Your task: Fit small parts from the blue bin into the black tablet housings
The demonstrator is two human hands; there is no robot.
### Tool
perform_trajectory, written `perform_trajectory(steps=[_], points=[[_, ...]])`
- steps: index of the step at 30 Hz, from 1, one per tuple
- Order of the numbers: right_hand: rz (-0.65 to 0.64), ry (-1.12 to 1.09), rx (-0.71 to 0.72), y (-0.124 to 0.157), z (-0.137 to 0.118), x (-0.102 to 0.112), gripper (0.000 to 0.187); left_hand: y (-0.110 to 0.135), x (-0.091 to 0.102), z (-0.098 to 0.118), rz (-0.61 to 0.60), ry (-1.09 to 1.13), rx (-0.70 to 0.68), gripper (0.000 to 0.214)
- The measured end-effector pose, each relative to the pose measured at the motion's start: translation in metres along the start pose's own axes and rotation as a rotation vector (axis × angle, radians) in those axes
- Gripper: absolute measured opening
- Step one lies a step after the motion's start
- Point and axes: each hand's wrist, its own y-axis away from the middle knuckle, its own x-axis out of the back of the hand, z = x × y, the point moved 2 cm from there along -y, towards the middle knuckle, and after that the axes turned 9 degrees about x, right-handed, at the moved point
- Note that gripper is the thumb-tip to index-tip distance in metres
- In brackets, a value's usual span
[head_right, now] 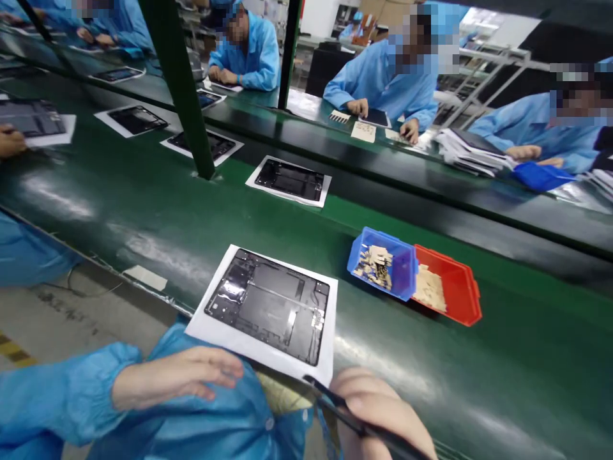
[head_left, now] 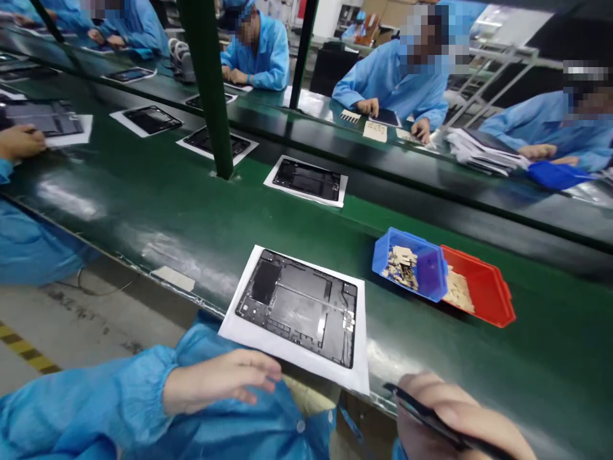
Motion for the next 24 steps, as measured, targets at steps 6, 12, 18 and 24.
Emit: perform_trajectory(steps=[6, 12, 18, 24], points=[[0.138, -0.033, -0.171, -0.026, 0.078, -0.071, 0.011, -0.027, 0.065, 0.109, 0.473, -1.137, -0.894, 0.023], [0.239, -0.038, -0.444, -0.024, 0.169, -0.109, 0.014, -0.102, 0.095, 0.163, 0.524, -1.576, -0.971, 0.018], [0.297, 0.054, -0.514, -0.015, 0.19, -0.102, 0.014, -0.107, 0.1, 0.161, 0.37, -1.595, -1.107, 0.025], [0.272, 0.084, -0.588, -0.016, 0.19, -0.102, 0.013, -0.095, 0.11, 0.167, 0.33, -1.393, -1.088, 0.015]])
